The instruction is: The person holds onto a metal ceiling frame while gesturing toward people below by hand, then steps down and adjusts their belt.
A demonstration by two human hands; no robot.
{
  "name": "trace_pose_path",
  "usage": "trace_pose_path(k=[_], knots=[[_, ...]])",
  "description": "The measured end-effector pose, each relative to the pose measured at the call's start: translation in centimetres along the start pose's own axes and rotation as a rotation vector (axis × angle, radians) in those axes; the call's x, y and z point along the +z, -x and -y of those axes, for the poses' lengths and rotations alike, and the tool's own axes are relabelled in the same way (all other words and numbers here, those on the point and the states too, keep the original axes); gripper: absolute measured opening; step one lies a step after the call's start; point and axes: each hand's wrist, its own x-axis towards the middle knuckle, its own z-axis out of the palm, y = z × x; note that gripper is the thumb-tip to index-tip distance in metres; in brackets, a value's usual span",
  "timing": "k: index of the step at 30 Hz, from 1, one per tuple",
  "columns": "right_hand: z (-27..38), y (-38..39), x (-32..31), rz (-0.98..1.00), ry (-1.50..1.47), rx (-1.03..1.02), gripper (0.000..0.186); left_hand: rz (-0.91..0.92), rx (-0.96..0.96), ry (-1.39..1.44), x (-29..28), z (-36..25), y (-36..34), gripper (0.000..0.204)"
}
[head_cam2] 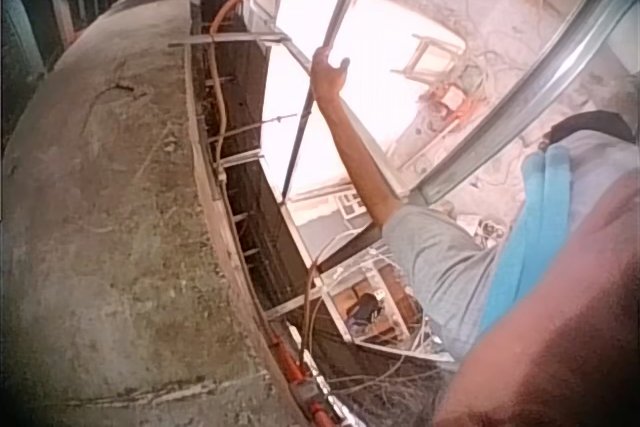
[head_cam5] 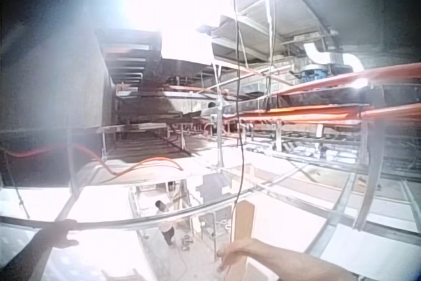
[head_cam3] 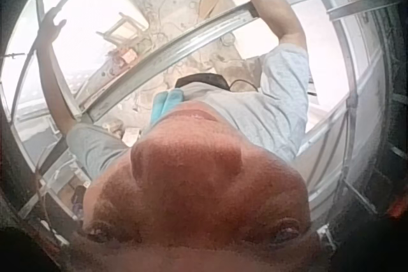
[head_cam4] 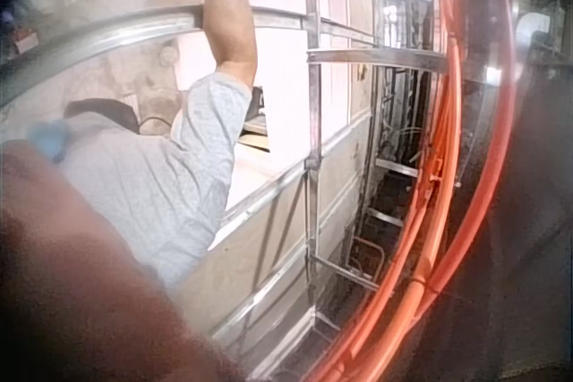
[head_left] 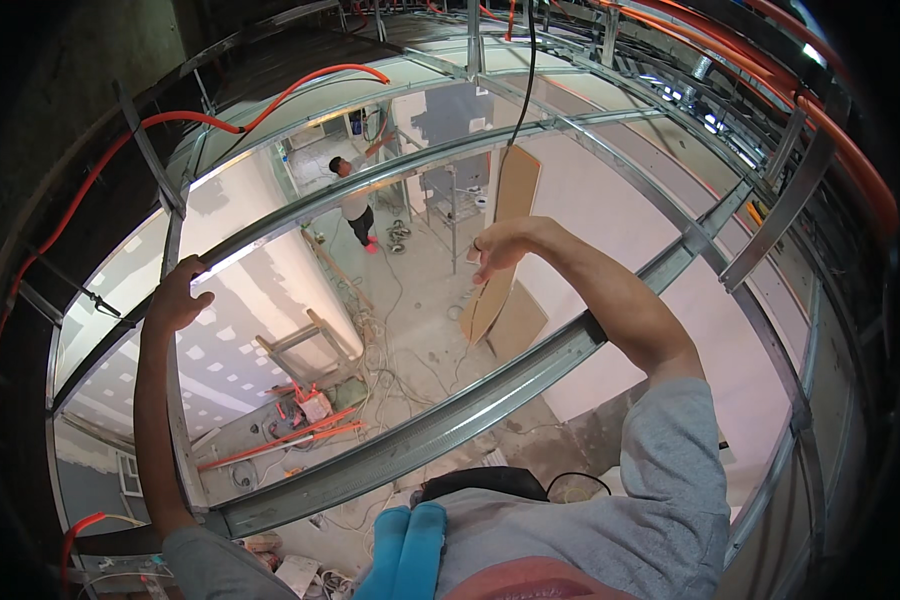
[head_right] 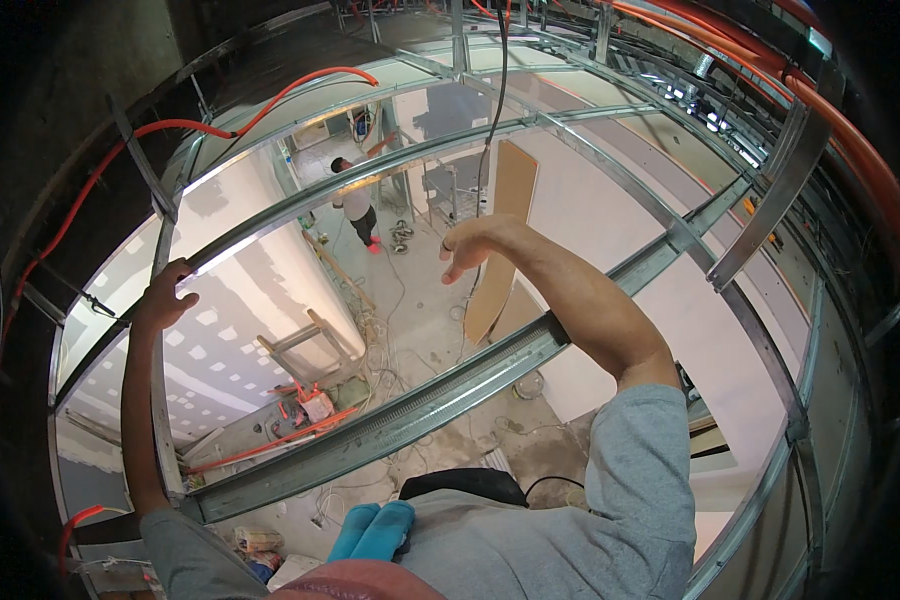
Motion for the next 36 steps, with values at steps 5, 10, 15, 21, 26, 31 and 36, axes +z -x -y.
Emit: trace_pose_path(k=[5,10,15,21,26,31,36], knots=[[0.0,-0.2,0.0,-0.002,0.003,-0.001,0.081,-0.012,0.009,0.006,0.0,0.2,0.0,0.049],[-0.4,-0.4,0.1,0.009,-0.02,0.005,0.082,-0.021,0.017,-0.009,0.2,0.4,-0.1,0.049],[-0.3,-0.4,0.0,0.014,-0.02,-0.002,0.082,-0.028,0.022,-0.01,0.3,0.8,0.0,0.05],[0.2,0.2,-0.1,0.016,-0.014,0.017,0.082,-0.012,0.012,-0.017,0.3,0.7,0.0,0.05],[0.2,0.2,-0.1,0.015,-0.006,0.03,0.081,0.016,0.01,0.011,0.2,0.6,-0.1,0.049],[0.0,0.1,-0.2,0.002,-0.01,0.01,0.079,0.011,0.001,0.013,0.4,0.9,-0.4,0.05],[0.1,-0.1,-0.2,0.005,0.007,0.004,0.077,0.011,0.035,0.021,0.5,1.6,-0.4,0.051]])
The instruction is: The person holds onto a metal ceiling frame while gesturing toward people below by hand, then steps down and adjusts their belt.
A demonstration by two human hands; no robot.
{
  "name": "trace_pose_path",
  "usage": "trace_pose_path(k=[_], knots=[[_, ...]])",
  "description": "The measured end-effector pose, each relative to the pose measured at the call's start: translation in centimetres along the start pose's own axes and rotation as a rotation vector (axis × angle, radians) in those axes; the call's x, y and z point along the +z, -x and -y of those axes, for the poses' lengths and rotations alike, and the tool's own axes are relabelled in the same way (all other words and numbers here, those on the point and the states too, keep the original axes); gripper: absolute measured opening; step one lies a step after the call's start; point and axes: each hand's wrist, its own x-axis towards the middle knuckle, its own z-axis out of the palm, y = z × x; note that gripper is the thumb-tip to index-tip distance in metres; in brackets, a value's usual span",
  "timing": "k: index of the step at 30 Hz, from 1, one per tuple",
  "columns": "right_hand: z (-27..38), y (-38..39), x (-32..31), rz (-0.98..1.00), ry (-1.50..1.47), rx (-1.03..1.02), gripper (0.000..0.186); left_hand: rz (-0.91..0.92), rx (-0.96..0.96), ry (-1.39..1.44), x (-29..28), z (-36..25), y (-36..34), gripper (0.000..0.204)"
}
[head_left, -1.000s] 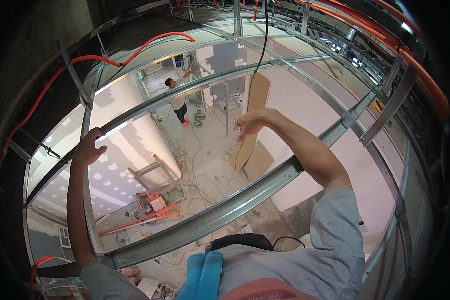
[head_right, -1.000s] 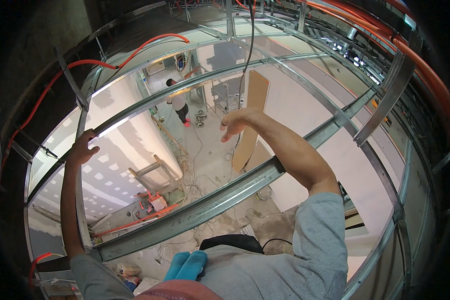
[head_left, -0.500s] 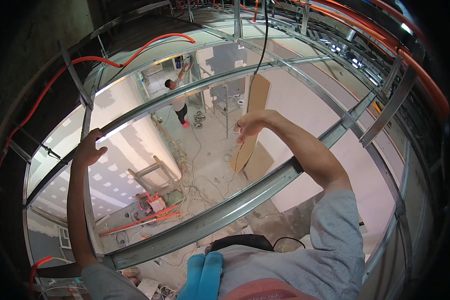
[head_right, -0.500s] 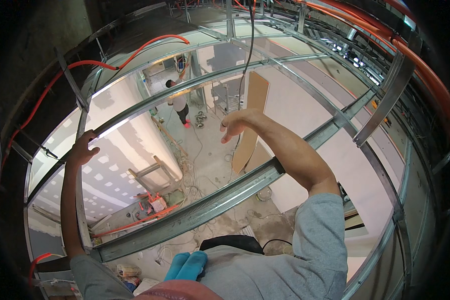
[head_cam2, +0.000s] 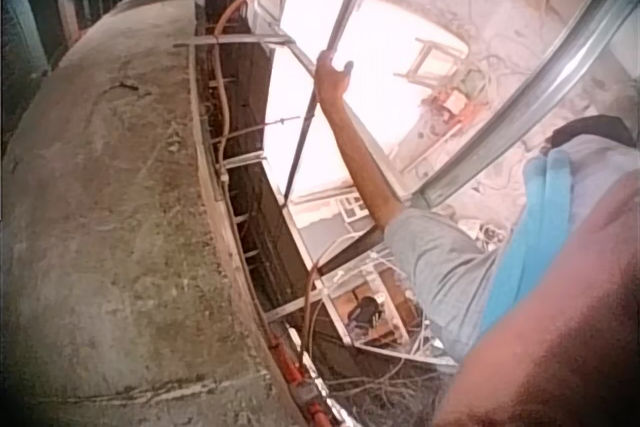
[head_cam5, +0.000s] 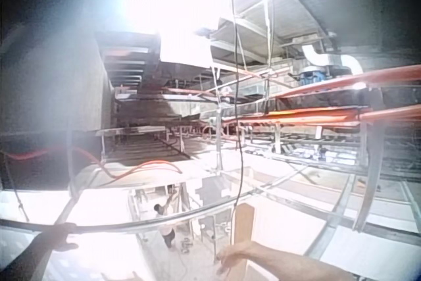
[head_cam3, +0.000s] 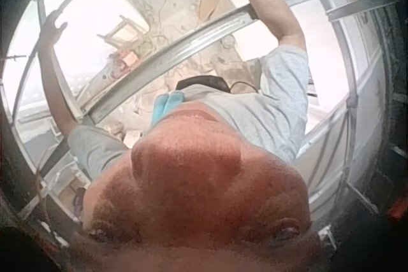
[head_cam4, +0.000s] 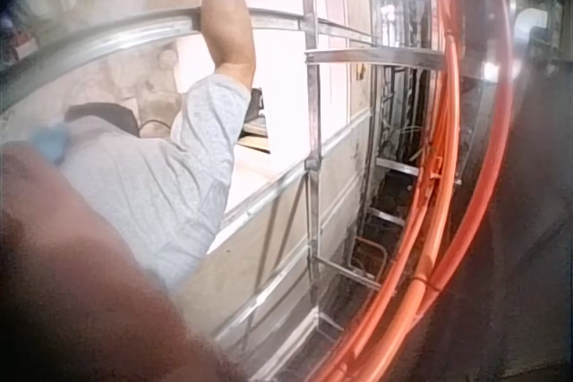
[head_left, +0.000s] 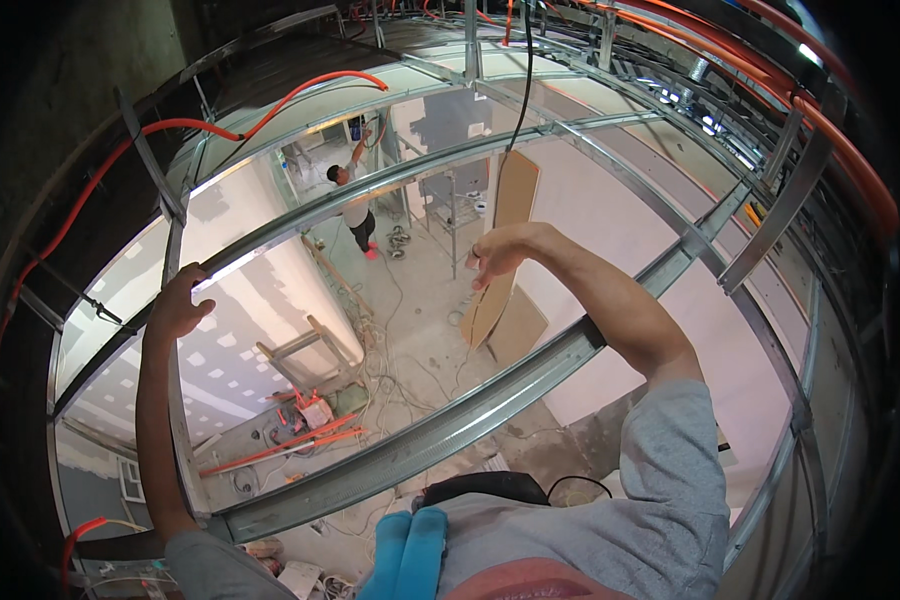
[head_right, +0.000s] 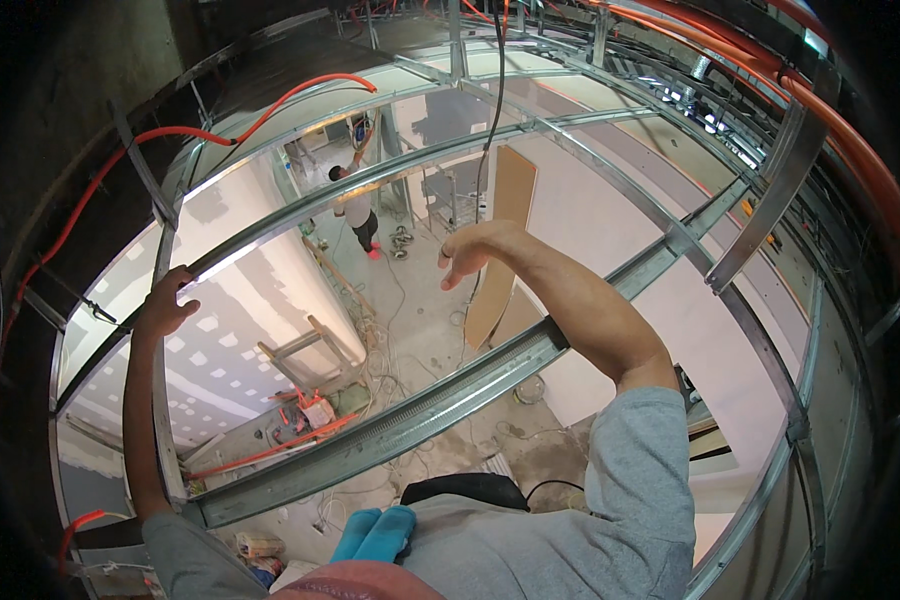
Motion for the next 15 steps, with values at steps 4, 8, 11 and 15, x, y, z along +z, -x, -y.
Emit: trace_pose_path(k=[4,8,11,15], knots=[[-0.4,-0.1,0.1,-0.013,0.014,-0.036,0.075,-0.004,-0.031,-0.012,0.0,0.1,0.2,0.053],[-0.8,-0.6,0.5,-0.016,0.004,-0.032,0.075,0.036,-0.094,-0.003,0.0,-0.5,0.2,0.056],[-1.4,-1.2,0.7,0.023,-0.018,0.014,0.074,0.04,-0.117,-0.003,0.0,-0.7,0.1,0.057],[-1.5,-1.5,0.8,0.008,-0.017,0.011,0.076,-0.014,-0.054,-0.01,0.3,0.3,0.2,0.051]])
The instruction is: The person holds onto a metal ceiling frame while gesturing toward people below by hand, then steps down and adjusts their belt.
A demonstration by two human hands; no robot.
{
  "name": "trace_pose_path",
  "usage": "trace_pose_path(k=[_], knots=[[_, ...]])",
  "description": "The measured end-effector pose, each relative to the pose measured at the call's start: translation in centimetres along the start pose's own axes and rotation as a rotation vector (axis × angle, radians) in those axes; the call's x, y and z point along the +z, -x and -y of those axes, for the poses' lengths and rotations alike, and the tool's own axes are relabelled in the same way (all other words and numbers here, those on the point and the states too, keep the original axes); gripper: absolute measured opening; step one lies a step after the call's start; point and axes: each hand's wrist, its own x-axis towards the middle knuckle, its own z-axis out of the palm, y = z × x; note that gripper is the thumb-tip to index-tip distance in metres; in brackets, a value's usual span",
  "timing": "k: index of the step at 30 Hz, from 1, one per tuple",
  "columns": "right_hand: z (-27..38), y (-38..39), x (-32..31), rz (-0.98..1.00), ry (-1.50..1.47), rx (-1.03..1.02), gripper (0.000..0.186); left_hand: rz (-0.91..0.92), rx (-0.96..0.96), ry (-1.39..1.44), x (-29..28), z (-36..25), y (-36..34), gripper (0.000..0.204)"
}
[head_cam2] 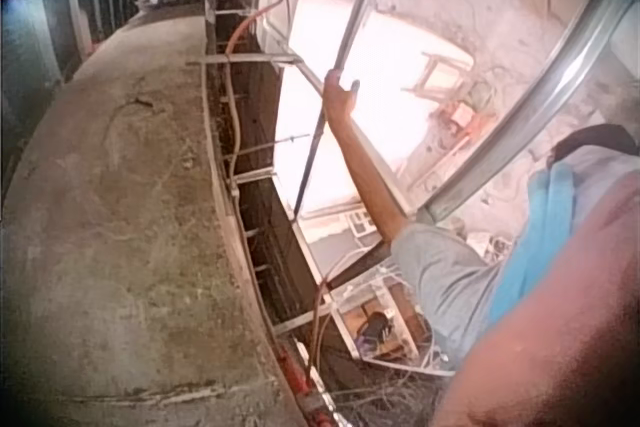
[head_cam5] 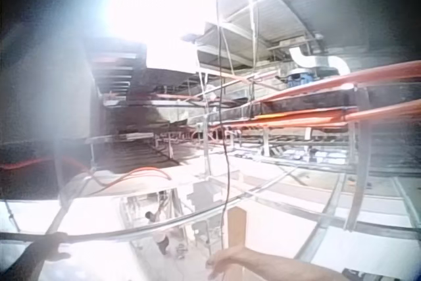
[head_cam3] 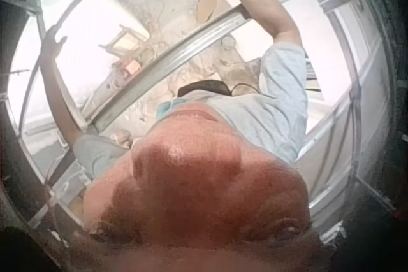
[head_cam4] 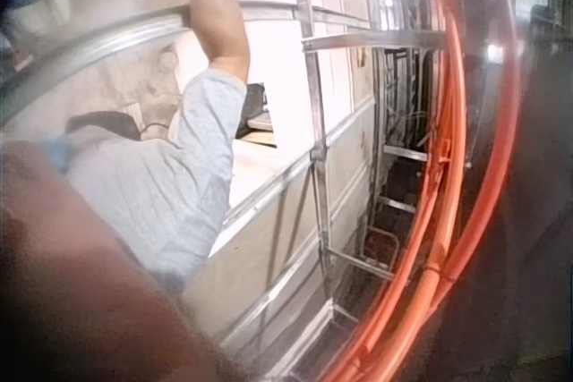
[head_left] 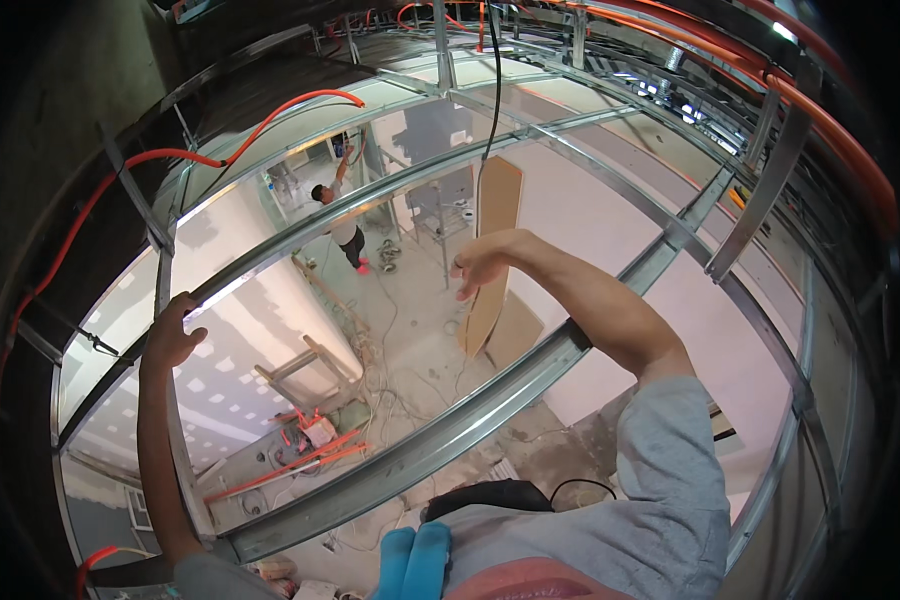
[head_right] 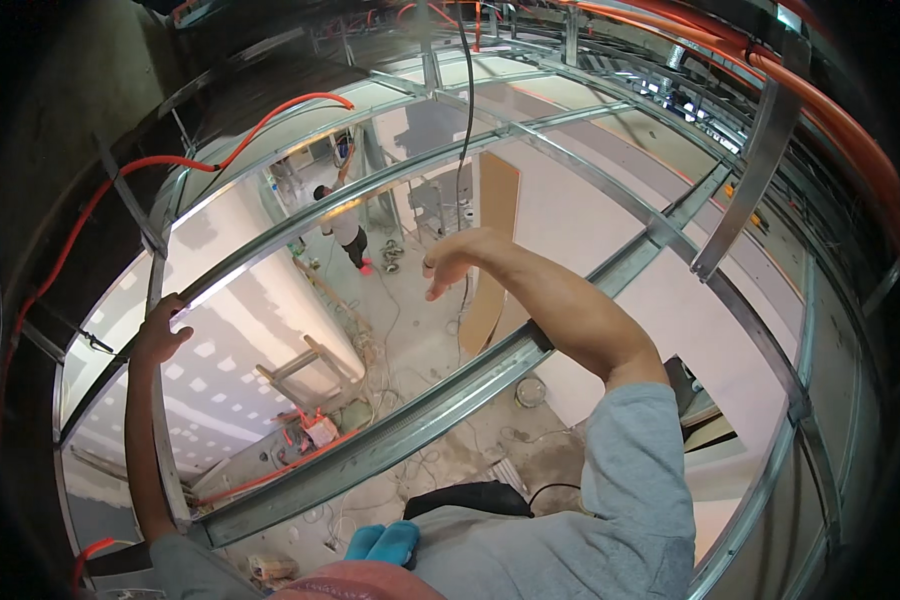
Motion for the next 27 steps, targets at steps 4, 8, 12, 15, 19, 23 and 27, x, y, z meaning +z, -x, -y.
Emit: trace_pose_path(k=[4,8,12,15,19,23,27], knots=[[0.5,0.2,-0.2,-0.005,0.008,0.014,0.077,0.012,-0.005,0.024,0.1,0.3,0.0,0.051],[0.3,0.1,-0.3,-0.009,0.024,0.016,0.077,0.026,0.005,0.029,-0.1,0.0,-0.2,0.053],[0.6,0.4,-0.7,0.001,0.049,0.011,0.078,0.056,-0.031,0.009,-0.5,-0.6,-0.2,0.058],[0.7,0.6,-0.7,0.012,0.061,0.006,0.08,0.049,-0.019,0.019,-0.4,-0.4,-0.1,0.057],[1.1,1.1,-0.8,0.025,0.032,0.021,0.081,0.024,0.006,0.021,-0.3,-0.3,0.1,0.057],[1.0,0.9,-0.8,0.011,0.037,0.029,0.081,0.023,0.018,0.007,-0.3,-0.1,0.0,0.057],[0.4,0.5,-0.5,0.003,0.039,0.007,0.08,0.035,-0.017,0.022,-0.5,-0.8,-0.1,0.057]])
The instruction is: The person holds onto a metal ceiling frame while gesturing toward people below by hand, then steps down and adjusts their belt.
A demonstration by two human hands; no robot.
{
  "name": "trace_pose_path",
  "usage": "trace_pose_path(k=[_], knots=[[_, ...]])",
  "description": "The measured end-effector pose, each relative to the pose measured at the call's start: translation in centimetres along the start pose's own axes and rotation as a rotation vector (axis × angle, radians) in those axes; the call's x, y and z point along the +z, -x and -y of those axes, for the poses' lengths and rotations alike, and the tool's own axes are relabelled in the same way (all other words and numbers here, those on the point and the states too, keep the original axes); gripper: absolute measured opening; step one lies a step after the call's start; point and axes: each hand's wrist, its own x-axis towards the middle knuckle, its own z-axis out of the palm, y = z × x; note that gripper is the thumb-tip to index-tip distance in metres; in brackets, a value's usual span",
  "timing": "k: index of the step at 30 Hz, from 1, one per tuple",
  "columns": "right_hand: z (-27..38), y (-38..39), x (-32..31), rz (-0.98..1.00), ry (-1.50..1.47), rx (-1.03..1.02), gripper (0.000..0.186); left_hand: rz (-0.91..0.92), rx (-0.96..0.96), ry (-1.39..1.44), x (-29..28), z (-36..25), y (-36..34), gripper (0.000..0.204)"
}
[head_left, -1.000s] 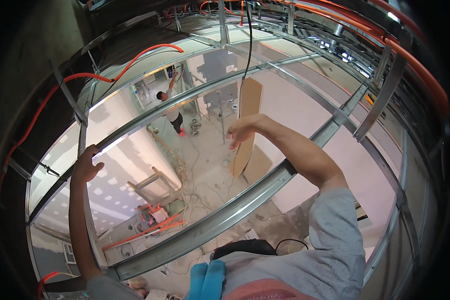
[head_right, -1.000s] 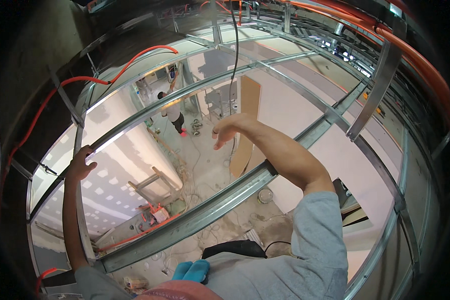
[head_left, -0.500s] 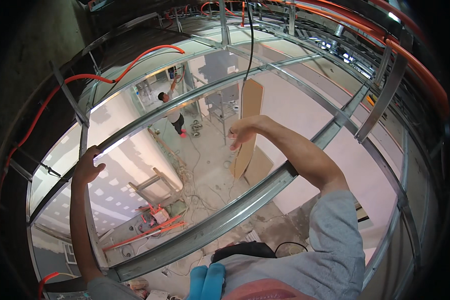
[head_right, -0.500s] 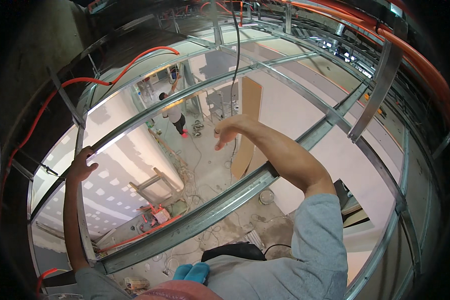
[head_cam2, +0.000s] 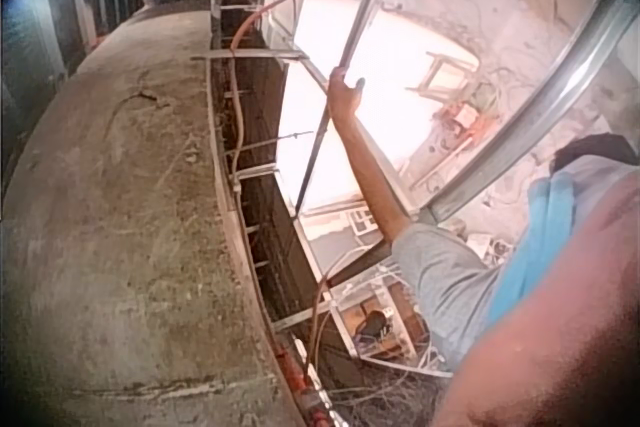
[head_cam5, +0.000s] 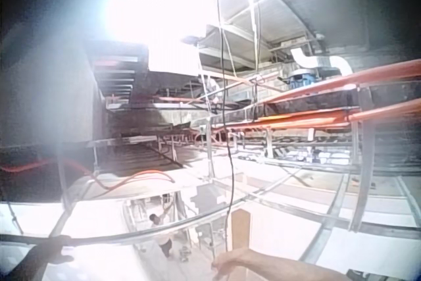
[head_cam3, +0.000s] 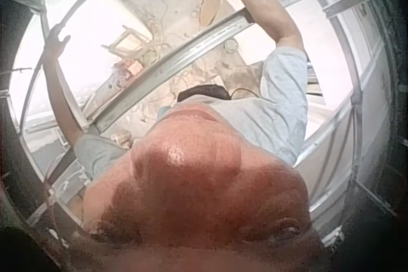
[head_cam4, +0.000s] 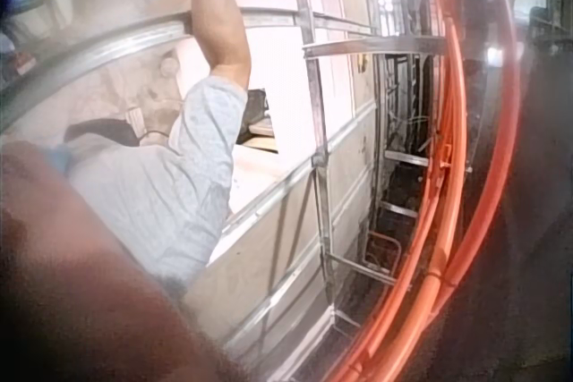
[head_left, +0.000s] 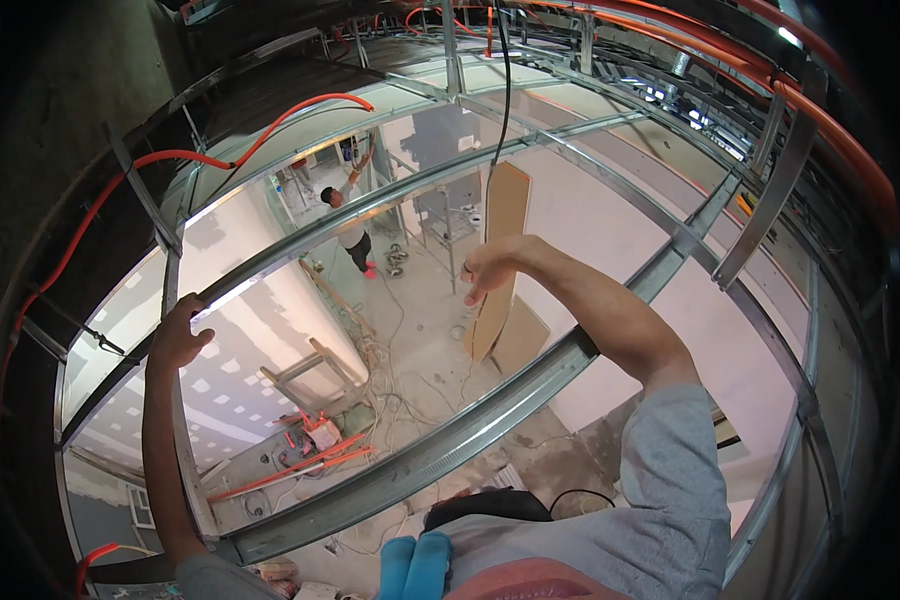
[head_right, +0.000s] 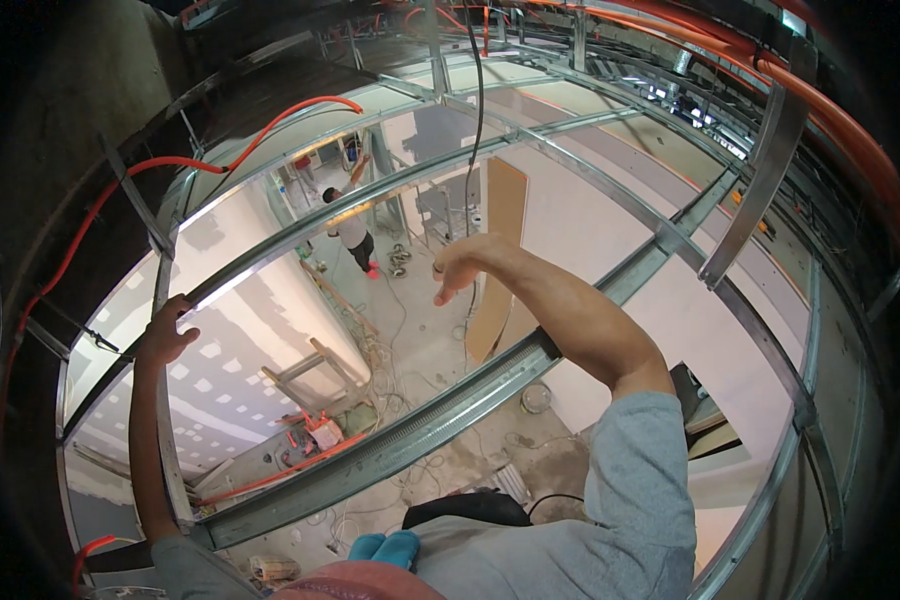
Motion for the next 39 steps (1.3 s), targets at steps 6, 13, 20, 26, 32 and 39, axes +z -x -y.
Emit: trace_pose_path(k=[6,13,20,26,32,39], knots=[[-0.5,-0.5,0.3,-0.014,-0.015,-0.015,0.081,-0.014,0.001,-0.027,-0.1,-0.3,0.1,0.058],[-0.7,-1.2,0.9,-0.028,0.017,-0.046,0.075,0.015,-0.056,-0.022,0.1,-0.1,0.1,0.059],[0.4,-0.5,0.5,-0.036,0.017,-0.021,0.076,0.002,-0.054,-0.029,-0.1,0.3,0.3,0.059],[0.4,-0.2,0.3,0.0,0.005,-0.012,0.078,-0.002,-0.039,-0.005,-0.3,-1.1,0.1,0.055],[0.8,0.6,0.1,-0.02,0.047,-0.054,0.083,-0.033,0.052,-0.041,-0.1,-0.3,0.3,0.053],[0.6,0.2,0.2,-0.004,0.039,-0.054,0.081,-0.048,0.007,-0.074,-0.2,-1.2,0.5,0.051]])
